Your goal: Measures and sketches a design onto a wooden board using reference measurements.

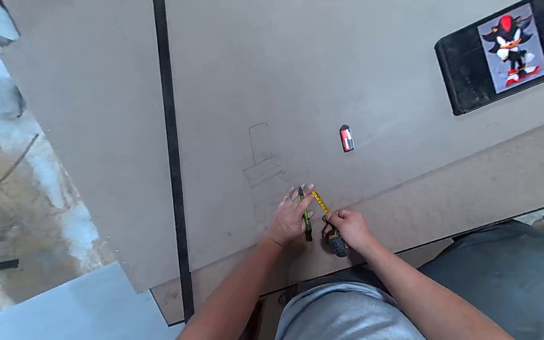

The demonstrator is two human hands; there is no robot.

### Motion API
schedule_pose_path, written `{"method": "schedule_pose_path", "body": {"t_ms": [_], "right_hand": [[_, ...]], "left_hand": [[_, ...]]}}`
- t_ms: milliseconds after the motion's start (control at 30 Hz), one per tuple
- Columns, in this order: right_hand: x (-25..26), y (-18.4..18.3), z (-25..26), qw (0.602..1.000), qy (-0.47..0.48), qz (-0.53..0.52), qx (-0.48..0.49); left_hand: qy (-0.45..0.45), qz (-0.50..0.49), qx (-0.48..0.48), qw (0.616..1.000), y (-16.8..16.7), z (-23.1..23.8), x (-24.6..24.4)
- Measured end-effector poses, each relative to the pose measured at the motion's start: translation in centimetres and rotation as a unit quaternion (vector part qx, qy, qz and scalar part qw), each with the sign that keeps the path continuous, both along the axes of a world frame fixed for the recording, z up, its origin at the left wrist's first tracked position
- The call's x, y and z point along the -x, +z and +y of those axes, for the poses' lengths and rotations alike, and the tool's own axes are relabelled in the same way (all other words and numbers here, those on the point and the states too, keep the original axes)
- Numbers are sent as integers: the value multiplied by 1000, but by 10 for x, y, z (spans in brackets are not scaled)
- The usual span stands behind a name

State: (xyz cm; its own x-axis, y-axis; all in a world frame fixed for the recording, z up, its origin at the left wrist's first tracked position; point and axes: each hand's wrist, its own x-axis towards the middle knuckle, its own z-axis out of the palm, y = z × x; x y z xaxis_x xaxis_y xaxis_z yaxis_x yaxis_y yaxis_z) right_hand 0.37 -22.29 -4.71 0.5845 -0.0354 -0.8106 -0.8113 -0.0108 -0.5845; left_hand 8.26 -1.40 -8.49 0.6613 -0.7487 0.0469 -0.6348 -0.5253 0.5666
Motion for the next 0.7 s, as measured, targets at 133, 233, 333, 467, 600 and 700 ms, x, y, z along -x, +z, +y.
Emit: {"method": "schedule_pose_path", "body": {"t_ms": [133, 233, 333, 467, 600, 700], "right_hand": [[-4, -2, -2, 1000, 3, -9, 11], [1, 1, 0, 1000, 6, -16, -4], [-1, 0, -3, 1000, 11, -20, -6], [0, -2, -3, 1000, 13, -15, -10], [1, -1, -3, 1000, 14, -18, -5], [3, -3, -2, 999, 31, -28, 9]], "left_hand": [[11, -20, 11, 1000, -5, -4, -2], [33, -21, 11, 999, -3, -1, 2], [29, -30, -6, 999, -2, -3, -1], [25, -41, -12, 999, -4, -2, 0], [0, -56, 3, 998, -7, 0, 1], [-11, -45, -16, 999, -2, 0, 1]]}}
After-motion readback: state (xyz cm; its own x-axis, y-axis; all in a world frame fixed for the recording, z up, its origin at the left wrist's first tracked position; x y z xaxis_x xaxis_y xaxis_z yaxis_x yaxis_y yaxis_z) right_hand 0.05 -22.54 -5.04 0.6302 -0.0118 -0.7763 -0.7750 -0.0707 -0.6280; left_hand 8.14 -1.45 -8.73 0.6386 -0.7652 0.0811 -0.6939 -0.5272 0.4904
